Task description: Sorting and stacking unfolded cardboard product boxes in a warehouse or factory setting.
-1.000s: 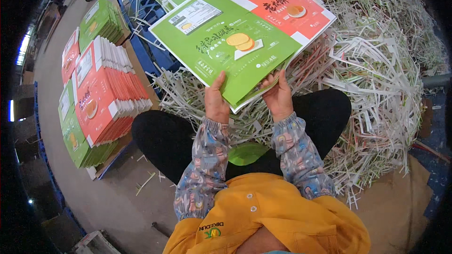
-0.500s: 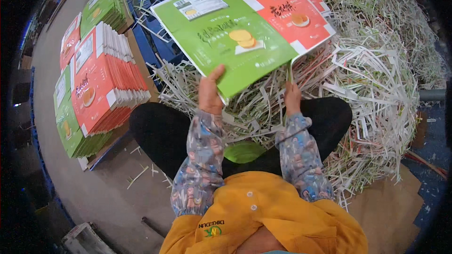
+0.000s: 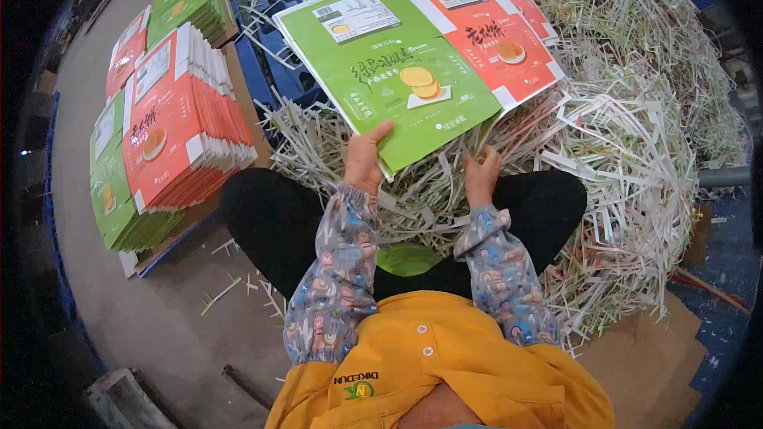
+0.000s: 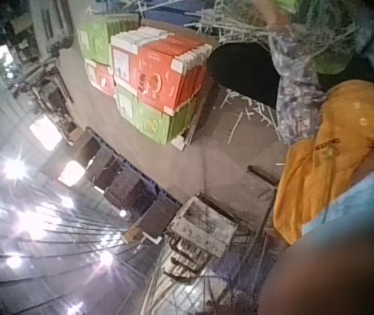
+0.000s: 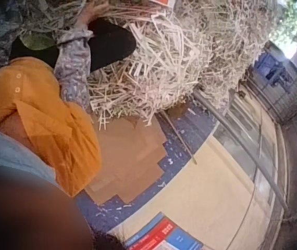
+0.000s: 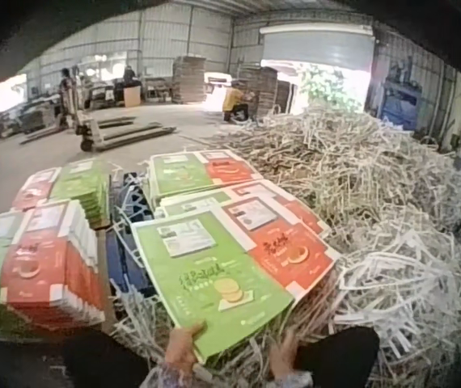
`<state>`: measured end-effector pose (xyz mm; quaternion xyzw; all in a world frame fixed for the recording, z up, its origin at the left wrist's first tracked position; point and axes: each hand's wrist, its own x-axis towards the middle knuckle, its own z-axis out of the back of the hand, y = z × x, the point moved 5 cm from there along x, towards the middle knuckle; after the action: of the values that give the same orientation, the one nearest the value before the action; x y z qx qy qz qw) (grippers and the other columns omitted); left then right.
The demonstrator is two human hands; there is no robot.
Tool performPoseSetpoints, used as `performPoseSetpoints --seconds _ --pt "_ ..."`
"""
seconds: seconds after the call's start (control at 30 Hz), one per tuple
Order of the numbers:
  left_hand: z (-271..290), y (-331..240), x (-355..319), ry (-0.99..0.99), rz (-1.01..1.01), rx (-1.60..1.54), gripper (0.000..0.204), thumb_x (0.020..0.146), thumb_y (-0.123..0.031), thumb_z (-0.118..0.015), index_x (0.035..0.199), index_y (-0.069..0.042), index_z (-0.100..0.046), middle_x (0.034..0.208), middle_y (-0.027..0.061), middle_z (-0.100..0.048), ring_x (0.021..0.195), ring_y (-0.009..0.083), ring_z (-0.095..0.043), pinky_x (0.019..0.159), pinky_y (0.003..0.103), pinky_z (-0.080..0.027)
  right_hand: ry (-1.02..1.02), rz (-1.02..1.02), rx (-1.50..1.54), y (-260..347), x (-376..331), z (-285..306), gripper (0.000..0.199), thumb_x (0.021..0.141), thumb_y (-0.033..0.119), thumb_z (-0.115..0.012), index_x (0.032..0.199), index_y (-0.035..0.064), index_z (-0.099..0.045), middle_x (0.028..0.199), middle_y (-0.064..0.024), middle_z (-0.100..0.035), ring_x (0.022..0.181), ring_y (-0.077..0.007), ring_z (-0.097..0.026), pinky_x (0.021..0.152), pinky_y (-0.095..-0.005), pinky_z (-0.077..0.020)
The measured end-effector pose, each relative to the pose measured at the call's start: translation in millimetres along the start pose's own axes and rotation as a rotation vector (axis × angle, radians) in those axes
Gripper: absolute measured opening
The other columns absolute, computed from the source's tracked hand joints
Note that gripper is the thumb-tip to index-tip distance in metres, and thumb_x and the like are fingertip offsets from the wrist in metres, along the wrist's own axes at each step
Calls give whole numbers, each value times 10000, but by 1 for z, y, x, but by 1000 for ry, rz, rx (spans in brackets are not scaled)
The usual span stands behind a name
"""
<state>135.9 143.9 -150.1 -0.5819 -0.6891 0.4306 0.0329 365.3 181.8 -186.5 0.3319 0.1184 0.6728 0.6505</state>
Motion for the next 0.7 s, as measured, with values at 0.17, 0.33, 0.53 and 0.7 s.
performPoseSetpoints --seconds 0.17,0.33,0.53,0.7 --pt "-12 18 1 19 37 -10 325 753 -31 -569 1054 56 -486 967 129 -572 811 221 -582 678 325 -503 303 -484 971 31 10 4 403 797 351 -547 1029 34 -460 951 -108 -510 851 -216 -516 720 -345 -434" --pt "-22 39 -13 96 99 52 363 785 -131 -576 1093 24 -462 1006 92 -560 862 192 -562 720 299 -476 482 -804 1751 66 22 -24 474 828 394 -484 1158 61 -417 1098 -87 -508 977 -228 -507 838 -378 -412" --pt "-15 56 -55 195 242 225 388 785 -216 -585 1096 -47 -426 888 68 -555 669 165 -566 584 296 -493 356 -860 1659 42 7 -44 377 833 220 -512 1148 32 -423 1077 -89 -514 943 -218 -528 789 -350 -443" --pt "-3 59 -60 183 414 146 207 808 -183 -559 944 -52 -475 698 57 -532 536 133 -505 479 255 -435 396 -806 1569 45 4 -45 300 852 219 -488 1075 19 -475 994 -72 -541 876 -187 -541 731 -324 -450"
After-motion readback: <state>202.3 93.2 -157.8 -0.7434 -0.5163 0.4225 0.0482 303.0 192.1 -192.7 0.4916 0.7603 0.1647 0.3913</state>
